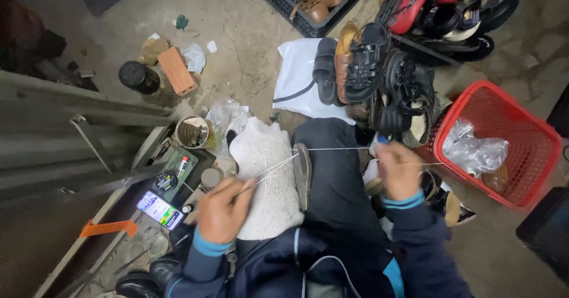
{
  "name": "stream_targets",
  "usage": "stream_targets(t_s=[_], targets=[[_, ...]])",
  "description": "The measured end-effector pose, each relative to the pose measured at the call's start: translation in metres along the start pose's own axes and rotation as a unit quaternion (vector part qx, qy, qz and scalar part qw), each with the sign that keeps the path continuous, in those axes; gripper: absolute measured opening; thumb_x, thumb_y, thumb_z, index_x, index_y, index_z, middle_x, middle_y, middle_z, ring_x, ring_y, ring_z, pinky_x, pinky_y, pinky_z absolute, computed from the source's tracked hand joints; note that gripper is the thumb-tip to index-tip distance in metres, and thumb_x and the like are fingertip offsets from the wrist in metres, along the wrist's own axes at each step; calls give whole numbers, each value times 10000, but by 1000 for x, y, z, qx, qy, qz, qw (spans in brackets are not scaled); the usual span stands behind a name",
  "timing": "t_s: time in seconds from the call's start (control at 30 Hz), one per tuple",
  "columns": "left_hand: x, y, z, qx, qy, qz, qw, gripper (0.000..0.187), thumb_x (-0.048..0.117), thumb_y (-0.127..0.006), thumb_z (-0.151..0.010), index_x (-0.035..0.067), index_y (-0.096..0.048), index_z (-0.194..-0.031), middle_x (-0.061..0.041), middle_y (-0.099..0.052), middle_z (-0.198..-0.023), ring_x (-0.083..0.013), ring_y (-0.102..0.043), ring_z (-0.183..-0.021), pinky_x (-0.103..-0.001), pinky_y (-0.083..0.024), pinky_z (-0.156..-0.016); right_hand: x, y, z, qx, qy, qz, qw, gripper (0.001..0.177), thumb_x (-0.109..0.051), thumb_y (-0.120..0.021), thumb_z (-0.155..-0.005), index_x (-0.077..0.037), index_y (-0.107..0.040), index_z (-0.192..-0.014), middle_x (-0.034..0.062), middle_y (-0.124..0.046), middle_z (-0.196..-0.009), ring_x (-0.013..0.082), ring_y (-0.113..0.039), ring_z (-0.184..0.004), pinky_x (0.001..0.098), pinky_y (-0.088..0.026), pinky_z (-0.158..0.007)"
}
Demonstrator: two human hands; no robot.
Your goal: The person is hand-sewing the sole of a shoe to its upper part using a needle and thread.
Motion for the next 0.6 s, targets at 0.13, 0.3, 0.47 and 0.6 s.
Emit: stream_targets(t_s=[0.13, 0.3, 0.47, 0.6], targets=[[8, -39, -25, 52, -45, -121, 990, 319, 292, -684, -990, 119, -645, -725, -10, -603, -713, -241, -597, -619, -408, -439, -511, 17, 69, 5, 117, -3, -1, 993, 474, -199, -705, -1021, -163, -466, -614, -22, -412, -525, 101, -417, -454, 273, -366, -469], [-4, -94, -49, -15, 4, -59, 998, 226, 204, -708, -906, 163, -713, -1129, -3, -688, -1120, -328, -700, -876, -479, -560, -662, 76, 90, 9, 41, 0, 149, 988, 204, -157, -665, -977, -101, -621, -785, 81, -782, -1069, 165, -700, -1066, 326, -507, -926], [-8, -83, -42, -26, 60, 118, 991, 84, 118, -701, -835, 118, -632, -788, -77, -642, -737, -298, -690, -715, -409, -556, -632, -10, 22, 25, -31, 135, 334, 932, 244, -224, -759, -912, -184, -750, -1152, 122, -731, -1039, 392, -699, -980, 502, -546, -888], [-1, -9, -12, -83, 77, 347, 931, 133, 42, -569, -833, 96, -666, -906, -101, -622, -1201, -255, -610, -1164, -426, -507, -1039, -75, -35, 39, -118, 157, 205, 959, 288, -358, -630, -981, -169, -752, -1162, 20, -785, -850, 192, -697, -640, 376, -530, -601]])
Point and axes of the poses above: each hand's wrist, its own z-axis away from the middle knuckle, its own y-axis out of the back of the hand, x = y × z, the point moved 7 cm from there along -z, towards the middle knuckle
